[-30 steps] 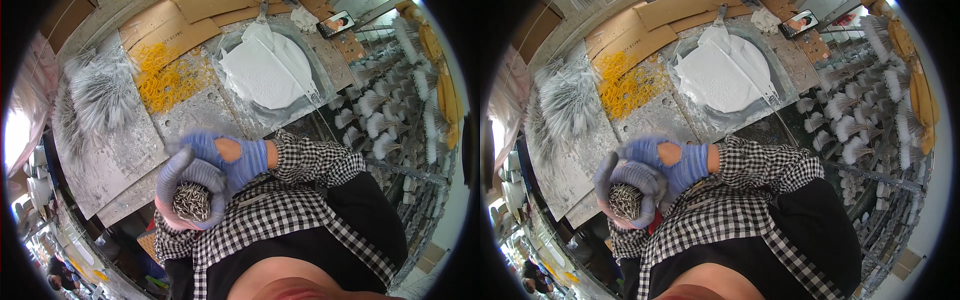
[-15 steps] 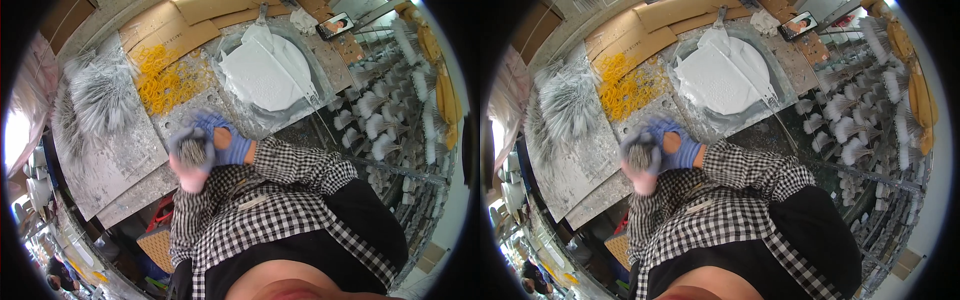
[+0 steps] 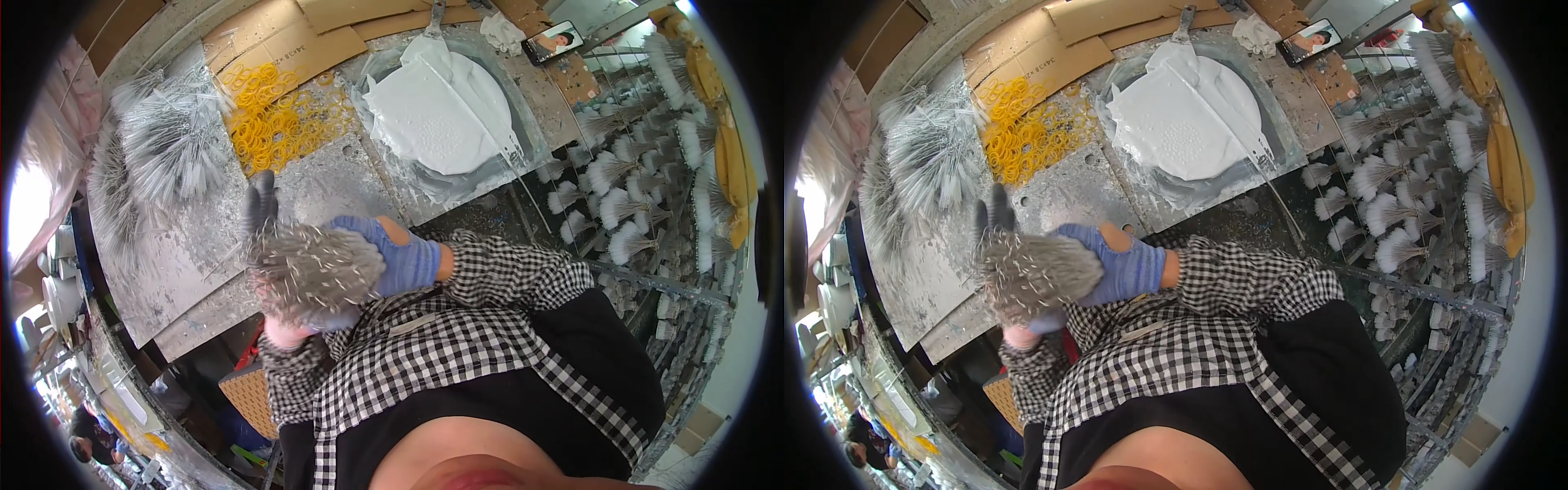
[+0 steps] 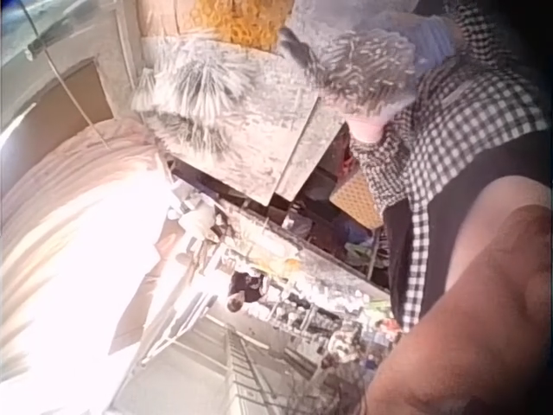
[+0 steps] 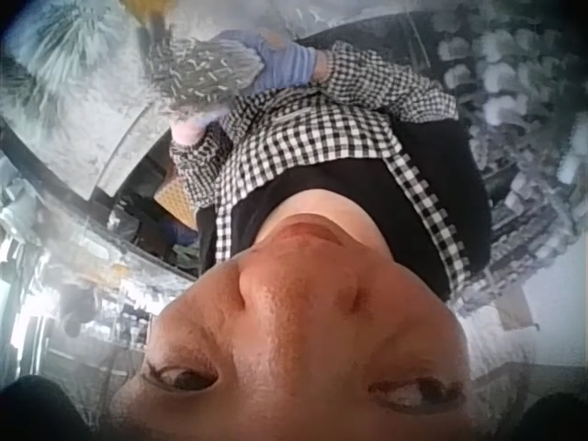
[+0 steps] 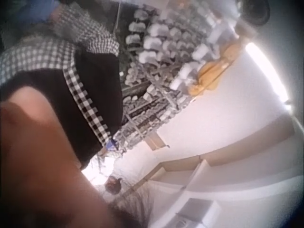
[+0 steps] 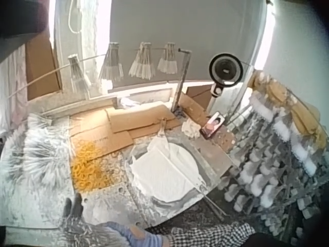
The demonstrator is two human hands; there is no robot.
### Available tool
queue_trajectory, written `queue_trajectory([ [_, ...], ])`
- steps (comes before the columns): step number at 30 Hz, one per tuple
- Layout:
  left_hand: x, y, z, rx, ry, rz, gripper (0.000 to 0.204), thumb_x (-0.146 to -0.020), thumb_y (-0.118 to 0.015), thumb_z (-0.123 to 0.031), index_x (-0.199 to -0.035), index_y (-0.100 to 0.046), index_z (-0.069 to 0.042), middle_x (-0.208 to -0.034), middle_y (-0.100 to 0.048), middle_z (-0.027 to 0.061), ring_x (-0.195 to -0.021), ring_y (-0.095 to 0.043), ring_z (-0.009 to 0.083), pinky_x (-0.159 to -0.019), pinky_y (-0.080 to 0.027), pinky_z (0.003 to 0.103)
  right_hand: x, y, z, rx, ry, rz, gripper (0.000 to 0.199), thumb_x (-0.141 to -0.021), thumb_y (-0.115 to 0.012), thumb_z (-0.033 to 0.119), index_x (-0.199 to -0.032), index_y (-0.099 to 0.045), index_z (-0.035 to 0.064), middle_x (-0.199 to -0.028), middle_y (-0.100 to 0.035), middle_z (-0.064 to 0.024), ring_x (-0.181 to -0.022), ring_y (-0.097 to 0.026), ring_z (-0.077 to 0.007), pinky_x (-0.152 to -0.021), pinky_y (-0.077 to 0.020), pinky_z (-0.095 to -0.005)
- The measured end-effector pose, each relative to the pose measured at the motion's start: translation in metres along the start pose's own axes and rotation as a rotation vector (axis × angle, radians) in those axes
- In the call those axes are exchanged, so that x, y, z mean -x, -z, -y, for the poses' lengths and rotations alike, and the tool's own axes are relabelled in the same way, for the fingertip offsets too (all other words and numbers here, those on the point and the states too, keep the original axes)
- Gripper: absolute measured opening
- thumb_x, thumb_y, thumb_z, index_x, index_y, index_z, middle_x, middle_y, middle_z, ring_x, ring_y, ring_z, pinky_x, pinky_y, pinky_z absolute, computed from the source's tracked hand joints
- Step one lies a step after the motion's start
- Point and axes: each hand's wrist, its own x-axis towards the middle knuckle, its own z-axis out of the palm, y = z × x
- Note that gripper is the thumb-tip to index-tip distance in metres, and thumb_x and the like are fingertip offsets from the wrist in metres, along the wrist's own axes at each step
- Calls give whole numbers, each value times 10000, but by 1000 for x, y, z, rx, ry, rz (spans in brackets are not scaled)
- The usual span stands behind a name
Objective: Manual assembly of white brush heads by bundling bristles with rubber bands and organizing them for processing.
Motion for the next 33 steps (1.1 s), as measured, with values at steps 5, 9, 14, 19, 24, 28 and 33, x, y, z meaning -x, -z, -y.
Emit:
queue_trajectory([
  [5,7,8,-8,552,120,490,1137,-565,-996,-377,-1469,-433,23,-1456,-496,222,-1311,-529,309,-1085,-445,408,13,-15,-3,-498,-303,403,836,-669,-902,224,-1382,-502,51,-1332,-612,-96,-1219,-604,-242,-1043,-526,-382],
  [9,3,-30,-38,683,14,543,424,-669,-834,-30,-1060,-674,2,-751,-690,61,-703,-702,219,-692,-565,323,5,-24,-13,-251,355,266,1222,-513,-981,277,-1542,-352,77,-1439,-535,-164,-1297,-543,-300,-1113,-448,-414],
  [14,-11,-15,-58,180,-125,358,399,-636,-765,69,-1016,-669,-6,-759,-677,62,-705,-691,228,-709,-555,367,-25,27,14,161,223,296,1351,-476,-987,349,-1593,-273,87,-1484,-488,-192,-1329,-513,-316,-1165,-379,-442],
  [19,-1,-6,17,-32,-482,231,569,-777,-771,29,-1289,-530,-33,-961,-677,49,-839,-655,195,-831,-544,341,-40,6,-43,430,406,-81,1178,-556,-897,481,-1546,-379,107,-1524,-444,-162,-1428,-379,-387,-1210,-256,-515],
  [24,-9,-15,70,-65,103,-16,485,-765,-785,75,-1189,-573,-29,-1059,-656,97,-980,-641,161,-854,-553,318,-40,12,-75,941,-8,-44,1053,-619,-835,534,-1497,-437,111,-1522,-441,-140,-1471,-325,-385,-1238,-211,-522],
  [28,-8,-24,57,2,149,-91,336,-786,-728,96,-1060,-582,-32,-971,-667,78,-874,-634,148,-803,-535,305,-35,5,-81,793,153,-204,1151,-612,-793,644,-1533,-374,97,-1571,-369,-150,-1514,-243,-396,-1262,-137,-529],
  [33,9,-18,47,522,133,-102,365,-803,-762,34,-1070,-532,-60,-988,-602,59,-864,-617,174,-823,-531,319,-37,-4,-66,822,326,-77,1103,-726,-750,659,-1561,-323,79,-1571,-359,-159,-1504,-261,-391,-1270,-107,-542],
])
